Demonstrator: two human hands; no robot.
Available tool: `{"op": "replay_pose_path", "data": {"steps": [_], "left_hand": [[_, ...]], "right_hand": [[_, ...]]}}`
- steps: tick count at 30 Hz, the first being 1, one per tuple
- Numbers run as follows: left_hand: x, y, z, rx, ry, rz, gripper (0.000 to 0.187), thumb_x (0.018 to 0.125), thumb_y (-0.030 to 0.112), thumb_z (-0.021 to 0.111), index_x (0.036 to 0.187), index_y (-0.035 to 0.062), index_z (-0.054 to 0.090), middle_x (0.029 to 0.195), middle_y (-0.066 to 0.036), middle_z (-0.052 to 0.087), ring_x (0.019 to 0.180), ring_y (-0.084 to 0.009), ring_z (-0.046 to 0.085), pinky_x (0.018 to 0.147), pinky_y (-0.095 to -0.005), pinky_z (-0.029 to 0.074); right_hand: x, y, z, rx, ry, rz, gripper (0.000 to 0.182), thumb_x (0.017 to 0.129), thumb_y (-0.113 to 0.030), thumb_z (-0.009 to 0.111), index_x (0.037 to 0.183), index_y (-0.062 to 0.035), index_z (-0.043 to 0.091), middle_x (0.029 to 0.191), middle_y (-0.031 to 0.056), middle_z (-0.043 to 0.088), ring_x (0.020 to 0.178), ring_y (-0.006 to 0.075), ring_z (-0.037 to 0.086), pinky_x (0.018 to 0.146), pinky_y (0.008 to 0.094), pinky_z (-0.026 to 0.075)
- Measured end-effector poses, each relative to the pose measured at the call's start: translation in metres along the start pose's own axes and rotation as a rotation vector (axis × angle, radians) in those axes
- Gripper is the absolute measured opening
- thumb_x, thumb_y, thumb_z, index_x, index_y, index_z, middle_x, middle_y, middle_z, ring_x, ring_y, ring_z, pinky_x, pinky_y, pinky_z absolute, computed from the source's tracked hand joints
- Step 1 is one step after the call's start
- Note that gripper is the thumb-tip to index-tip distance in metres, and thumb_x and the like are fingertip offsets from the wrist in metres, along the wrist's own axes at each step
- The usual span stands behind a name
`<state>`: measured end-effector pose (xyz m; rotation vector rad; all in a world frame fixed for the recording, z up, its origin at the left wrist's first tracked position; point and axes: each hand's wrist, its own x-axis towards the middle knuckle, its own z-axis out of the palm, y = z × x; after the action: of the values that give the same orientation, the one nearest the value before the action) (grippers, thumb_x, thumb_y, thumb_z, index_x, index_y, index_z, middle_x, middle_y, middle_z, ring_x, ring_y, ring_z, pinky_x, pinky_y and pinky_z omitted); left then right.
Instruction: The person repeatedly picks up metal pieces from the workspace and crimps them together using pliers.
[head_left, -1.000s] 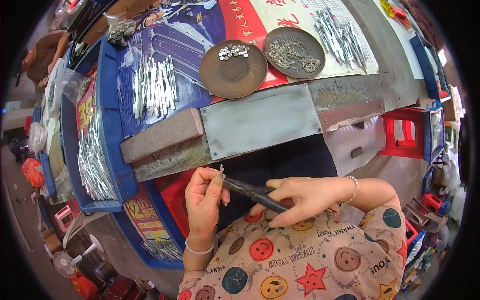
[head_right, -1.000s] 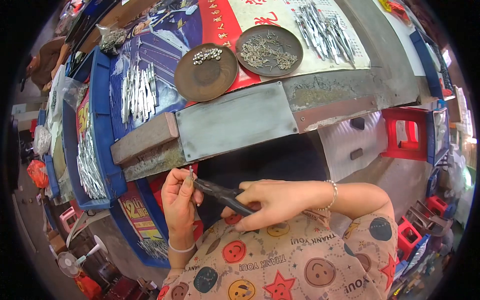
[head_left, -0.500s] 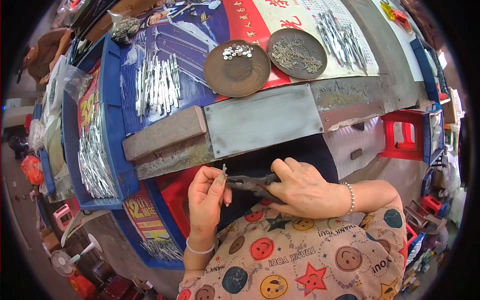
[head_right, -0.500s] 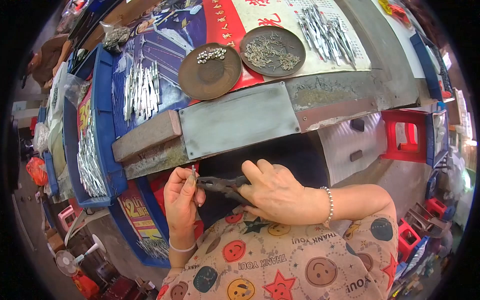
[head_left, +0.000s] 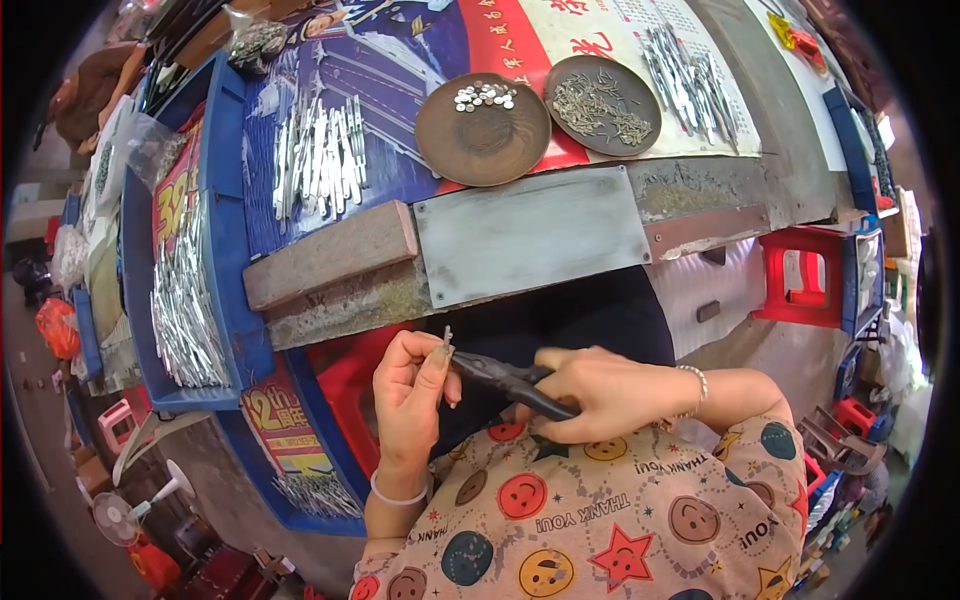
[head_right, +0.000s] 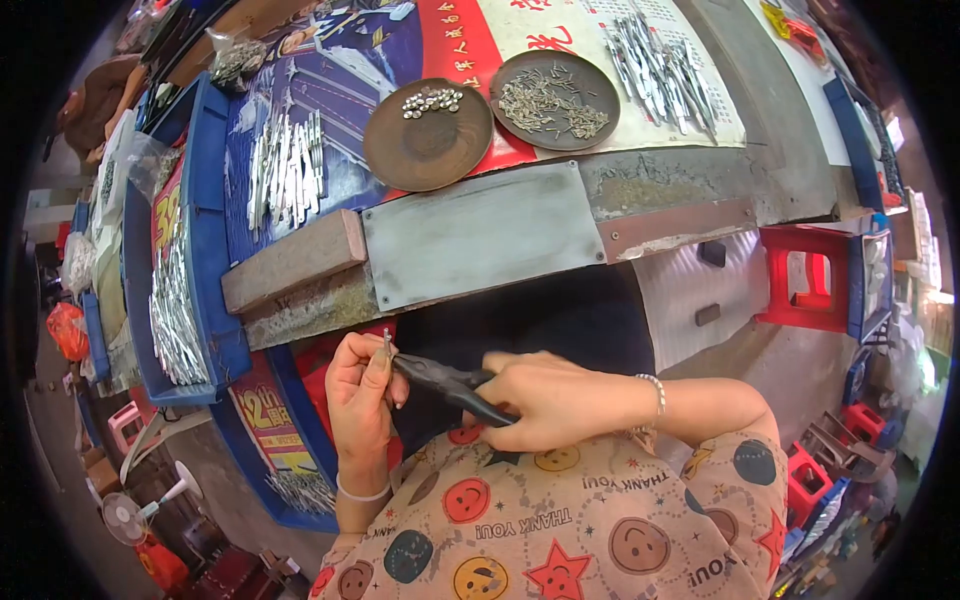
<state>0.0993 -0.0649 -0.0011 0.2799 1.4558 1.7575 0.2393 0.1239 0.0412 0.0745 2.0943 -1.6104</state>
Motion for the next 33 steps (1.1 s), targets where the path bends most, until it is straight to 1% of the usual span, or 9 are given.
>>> {"op": "replay_pose_path", "data": {"steps": [2, 4, 8, 12, 14, 18, 24, 30, 33], "left_hand": [[-0.004, 0.004, 0.001, 0.023, -0.016, -0.01, 0.008, 0.099, 0.008, 0.057, 0.095, 0.0016, 0.055, 0.079, -0.002, 0.056, 0.059, -0.0068, 0.053, 0.053, -0.0207, 0.042], [-0.007, 0.004, -0.002, 0.012, -0.021, -0.005, 0.006, 0.099, 0.007, 0.056, 0.096, 0.0011, 0.055, 0.078, -0.003, 0.057, 0.06, -0.007, 0.053, 0.054, -0.0217, 0.044], [-0.024, -0.001, -0.028, 0.035, 0.181, -0.009, 0.008, 0.101, 0.01, 0.052, 0.097, 0.0037, 0.054, 0.075, -0.003, 0.058, 0.06, -0.0079, 0.053, 0.054, -0.0213, 0.042], [-0.075, -0.02, -0.118, 0.213, 0.609, 0.083, 0.007, 0.1, 0.011, 0.055, 0.099, 0.0038, 0.055, 0.08, -0.003, 0.06, 0.072, -0.0107, 0.058, 0.067, -0.0242, 0.047], [-0.11, -0.032, -0.163, 0.412, 0.833, 0.22, 0.012, 0.097, 0.013, 0.059, 0.1, 0.0014, 0.058, 0.081, -0.003, 0.061, 0.074, -0.0087, 0.058, 0.067, -0.0242, 0.048], [-0.192, -0.063, -0.232, 0.717, 1.098, 0.196, 0.011, 0.095, 0.009, 0.06, 0.095, -0.001, 0.063, 0.083, -0.002, 0.062, 0.076, -0.0079, 0.054, 0.069, -0.0261, 0.046], [-0.259, -0.103, -0.253, 0.945, 1.12, -0.078, 0.011, 0.092, 0.008, 0.062, 0.095, -0.0018, 0.067, 0.086, -0.01, 0.065, 0.08, -0.0167, 0.062, 0.072, -0.0295, 0.049], [-0.222, -0.049, -0.209, 1.033, 1.126, 0.058, 0.011, 0.092, 0.006, 0.062, 0.099, -0.0017, 0.067, 0.092, -0.012, 0.066, 0.084, -0.0204, 0.064, 0.076, -0.0312, 0.05], [-0.164, -0.01, -0.17, 0.885, 0.902, 0.223, 0.01, 0.092, 0.002, 0.061, 0.099, -0.0021, 0.067, 0.094, -0.012, 0.067, 0.085, -0.0213, 0.064, 0.076, -0.031, 0.05]], "right_hand": [[0.004, 0.02, 0.011, 0.509, -0.041, -0.117, 0.029, 0.085, -0.022, 0.067, 0.104, -0.0003, 0.072, 0.094, 0.0137, 0.062, 0.089, 0.0232, 0.058, 0.074, 0.0351, 0.049], [0.004, 0.025, 0.013, 0.403, -0.067, -0.126, 0.036, 0.086, -0.025, 0.068, 0.116, -0.0036, 0.069, 0.098, 0.0119, 0.062, 0.09, 0.0226, 0.058, 0.079, 0.0317, 0.048], [-0.013, 0.01, 0.007, 0.023, 0.053, -0.029, 0.043, 0.079, -0.023, 0.074, 0.119, -0.0076, 0.069, 0.103, 0.0156, 0.053, 0.086, 0.0301, 0.059, 0.078, 0.0351, 0.05], [-0.008, 0.013, 0.021, -0.174, 0.136, -0.005, 0.038, 0.075, -0.014, 0.07, 0.112, -0.0047, 0.071, 0.104, 0.0183, 0.054, 0.09, 0.0358, 0.06, 0.08, 0.0397, 0.05], [-0.001, 0.004, 0.026, -0.181, 0.12, 0.024, 0.03, 0.075, -0.012, 0.068, 0.102, 0.0004, 0.07, 0.106, 0.0205, 0.054, 0.089, 0.0378, 0.06, 0.079, 0.0405, 0.05], [0.012, 0.002, 0.035, -0.22, 0.117, -0.062, 0.022, 0.076, -0.009, 0.065, 0.093, 0.005, 0.067, 0.101, 0.0217, 0.054, 0.082, 0.0397, 0.06, 0.073, 0.0418, 0.05], [0.025, 0.0, 0.042, -0.256, 0.046, -0.122, 0.025, 0.077, -0.016, 0.072, 0.092, 0.004, 0.069, 0.096, 0.0207, 0.054, 0.076, 0.0391, 0.06, 0.068, 0.0418, 0.05], [0.023, -0.007, 0.036, -0.19, 0.063, -0.159, 0.033, 0.076, -0.025, 0.078, 0.096, 0.0005, 0.072, 0.095, 0.0181, 0.057, 0.076, 0.0359, 0.062, 0.069, 0.0412, 0.051], [0.02, 0.0, 0.033, -0.147, 0.066, -0.2, 0.028, 0.082, -0.025, 0.074, 0.094, -0.0001, 0.071, 0.105, 0.0189, 0.058, 0.078, 0.0359, 0.064, 0.072, 0.0418, 0.053]]}}
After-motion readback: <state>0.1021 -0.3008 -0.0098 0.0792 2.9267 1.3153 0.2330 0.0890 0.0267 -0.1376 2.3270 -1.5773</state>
